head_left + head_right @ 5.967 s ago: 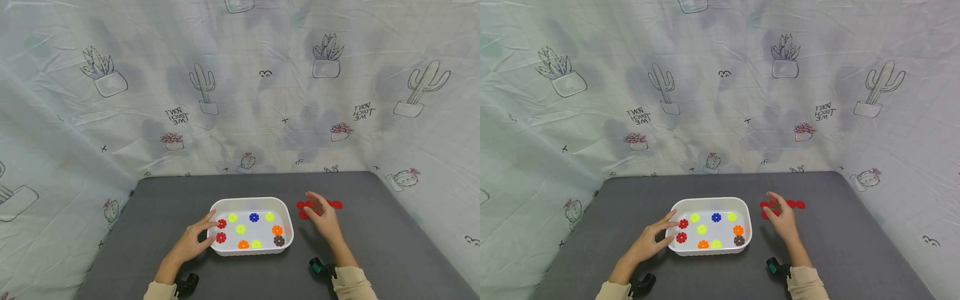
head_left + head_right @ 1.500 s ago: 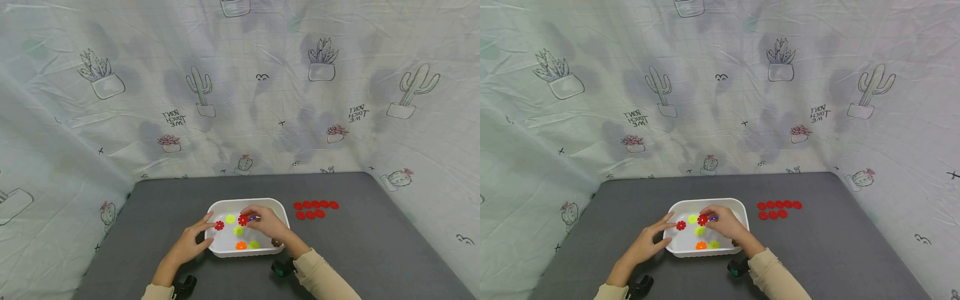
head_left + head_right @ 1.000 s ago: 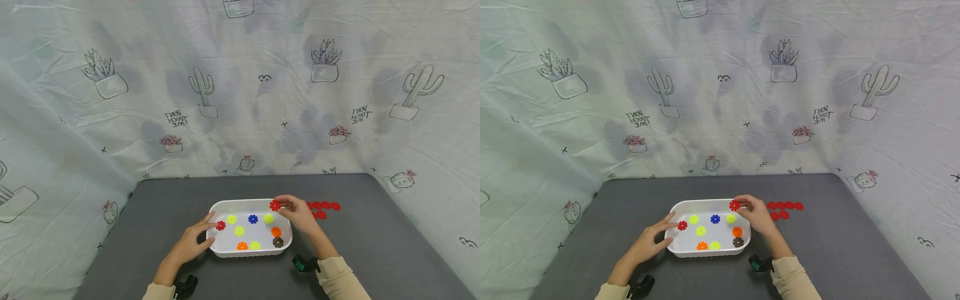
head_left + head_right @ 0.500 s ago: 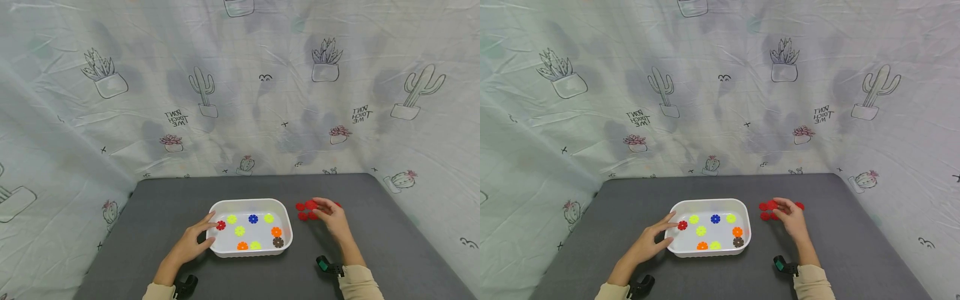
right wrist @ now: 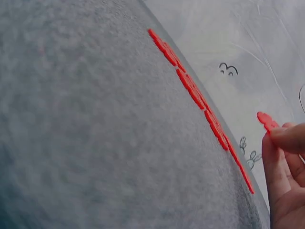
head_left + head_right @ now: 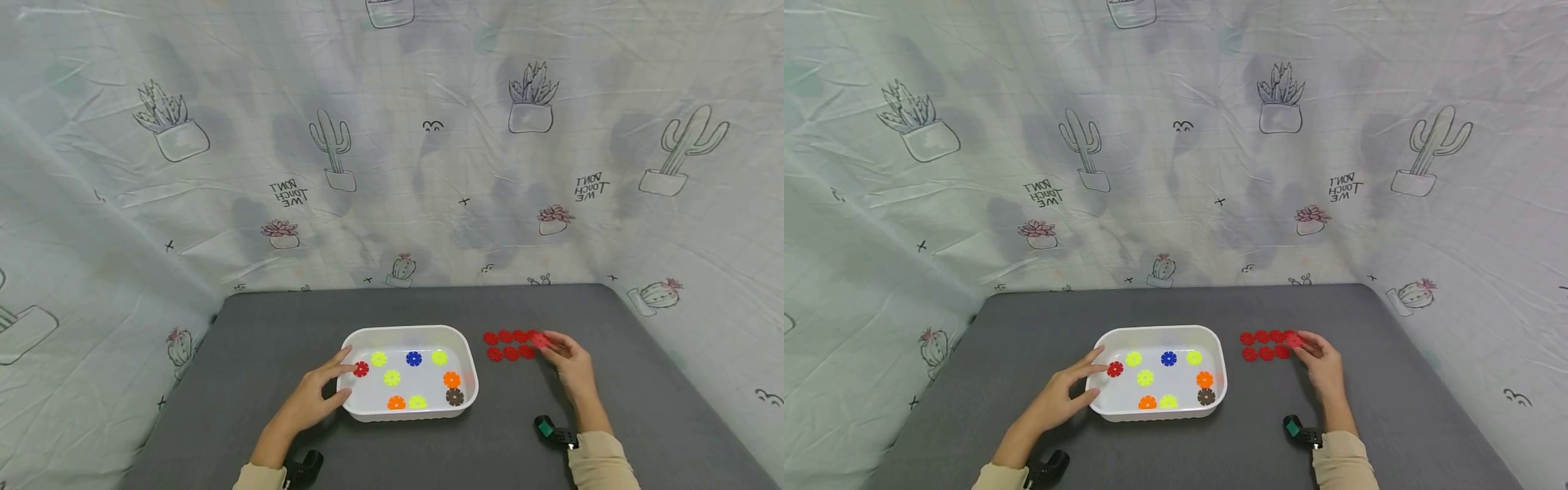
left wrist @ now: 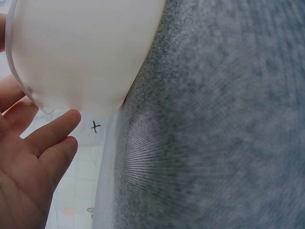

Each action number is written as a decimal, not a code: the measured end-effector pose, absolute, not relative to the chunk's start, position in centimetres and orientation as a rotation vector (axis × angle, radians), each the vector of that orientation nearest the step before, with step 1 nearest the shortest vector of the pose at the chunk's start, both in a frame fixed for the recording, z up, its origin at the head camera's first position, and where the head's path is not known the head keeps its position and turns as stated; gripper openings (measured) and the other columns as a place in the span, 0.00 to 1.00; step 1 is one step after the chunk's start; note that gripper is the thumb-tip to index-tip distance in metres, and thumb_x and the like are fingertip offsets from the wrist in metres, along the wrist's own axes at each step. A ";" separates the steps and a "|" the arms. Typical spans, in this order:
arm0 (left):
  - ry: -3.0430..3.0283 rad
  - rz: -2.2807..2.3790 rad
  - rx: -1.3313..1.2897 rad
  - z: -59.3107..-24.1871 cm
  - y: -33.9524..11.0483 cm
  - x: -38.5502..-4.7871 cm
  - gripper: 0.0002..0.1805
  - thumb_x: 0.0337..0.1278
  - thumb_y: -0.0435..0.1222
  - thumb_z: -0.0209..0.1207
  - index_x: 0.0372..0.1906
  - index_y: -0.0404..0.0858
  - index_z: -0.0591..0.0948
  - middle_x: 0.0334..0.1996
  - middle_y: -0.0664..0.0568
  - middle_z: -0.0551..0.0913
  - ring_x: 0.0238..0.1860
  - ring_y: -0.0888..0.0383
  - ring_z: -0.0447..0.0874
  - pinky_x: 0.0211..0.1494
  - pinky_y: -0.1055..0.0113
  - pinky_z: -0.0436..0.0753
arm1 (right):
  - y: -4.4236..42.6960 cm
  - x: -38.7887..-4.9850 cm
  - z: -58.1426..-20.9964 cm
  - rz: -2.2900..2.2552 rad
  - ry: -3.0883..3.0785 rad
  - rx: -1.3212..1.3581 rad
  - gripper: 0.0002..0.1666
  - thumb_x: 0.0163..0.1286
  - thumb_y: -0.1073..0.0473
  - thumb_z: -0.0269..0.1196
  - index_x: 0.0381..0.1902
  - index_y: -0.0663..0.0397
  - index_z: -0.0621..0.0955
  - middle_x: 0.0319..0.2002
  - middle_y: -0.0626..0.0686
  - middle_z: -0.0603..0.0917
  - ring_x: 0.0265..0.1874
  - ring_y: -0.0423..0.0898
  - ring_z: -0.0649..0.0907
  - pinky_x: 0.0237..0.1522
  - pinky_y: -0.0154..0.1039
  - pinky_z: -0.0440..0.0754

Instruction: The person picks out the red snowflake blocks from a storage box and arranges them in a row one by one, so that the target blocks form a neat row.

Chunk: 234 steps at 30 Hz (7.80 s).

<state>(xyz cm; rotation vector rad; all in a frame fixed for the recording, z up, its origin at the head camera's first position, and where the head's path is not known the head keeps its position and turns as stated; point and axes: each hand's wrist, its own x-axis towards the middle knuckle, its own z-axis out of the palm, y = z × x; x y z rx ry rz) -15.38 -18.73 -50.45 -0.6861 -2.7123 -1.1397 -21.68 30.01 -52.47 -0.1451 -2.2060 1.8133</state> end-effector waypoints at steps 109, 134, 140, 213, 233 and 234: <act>-2.647 -1.149 -0.757 -50.0 -18.9 -15.3 0.21 0.55 0.38 0.62 0.55 0.39 0.80 0.70 0.49 0.65 0.67 0.48 0.67 0.62 0.43 0.70 | 1.8 -21.0 -46.4 1.585 -2.777 0.829 0.24 0.61 0.66 0.64 0.57 0.61 0.75 0.55 0.57 0.80 0.55 0.52 0.79 0.57 0.47 0.77; -2.608 -1.114 -0.798 -50.3 -18.8 -15.3 0.21 0.55 0.36 0.62 0.55 0.37 0.79 0.69 0.46 0.66 0.66 0.45 0.67 0.61 0.44 0.72 | -0.6 -21.9 -49.8 1.319 -2.954 0.797 0.24 0.55 0.70 0.67 0.52 0.60 0.80 0.48 0.54 0.84 0.46 0.48 0.82 0.53 0.40 0.80; -2.608 -1.098 -0.795 -50.6 -19.0 -15.5 0.21 0.56 0.37 0.62 0.56 0.37 0.79 0.69 0.45 0.65 0.66 0.44 0.67 0.59 0.43 0.73 | -0.8 -22.1 -50.1 1.112 -3.001 0.837 0.23 0.57 0.70 0.66 0.52 0.54 0.81 0.45 0.49 0.85 0.40 0.41 0.80 0.52 0.36 0.80; -2.618 -1.131 -0.786 -50.8 -19.0 -15.0 0.21 0.55 0.36 0.63 0.56 0.38 0.79 0.70 0.47 0.65 0.67 0.45 0.66 0.61 0.44 0.71 | 16.4 -19.2 -46.4 1.818 -2.488 0.494 0.21 0.63 0.69 0.62 0.54 0.66 0.77 0.50 0.65 0.81 0.47 0.51 0.81 0.44 0.30 0.81; -2.644 -1.139 -0.768 -50.8 -18.8 -14.9 0.22 0.57 0.38 0.62 0.57 0.39 0.78 0.71 0.48 0.63 0.68 0.45 0.64 0.61 0.41 0.70 | 29.5 -20.5 -50.1 1.768 -2.285 -0.311 0.25 0.67 0.66 0.59 0.61 0.67 0.72 0.34 0.25 0.76 0.39 0.21 0.75 0.38 0.19 0.76; -2.642 -1.137 -0.771 -50.9 -18.7 -14.9 0.22 0.57 0.38 0.62 0.57 0.38 0.78 0.71 0.48 0.63 0.68 0.45 0.65 0.61 0.41 0.71 | 29.9 -20.6 -50.3 1.750 -2.289 -0.344 0.25 0.66 0.67 0.59 0.61 0.67 0.72 0.34 0.25 0.76 0.38 0.21 0.74 0.37 0.19 0.76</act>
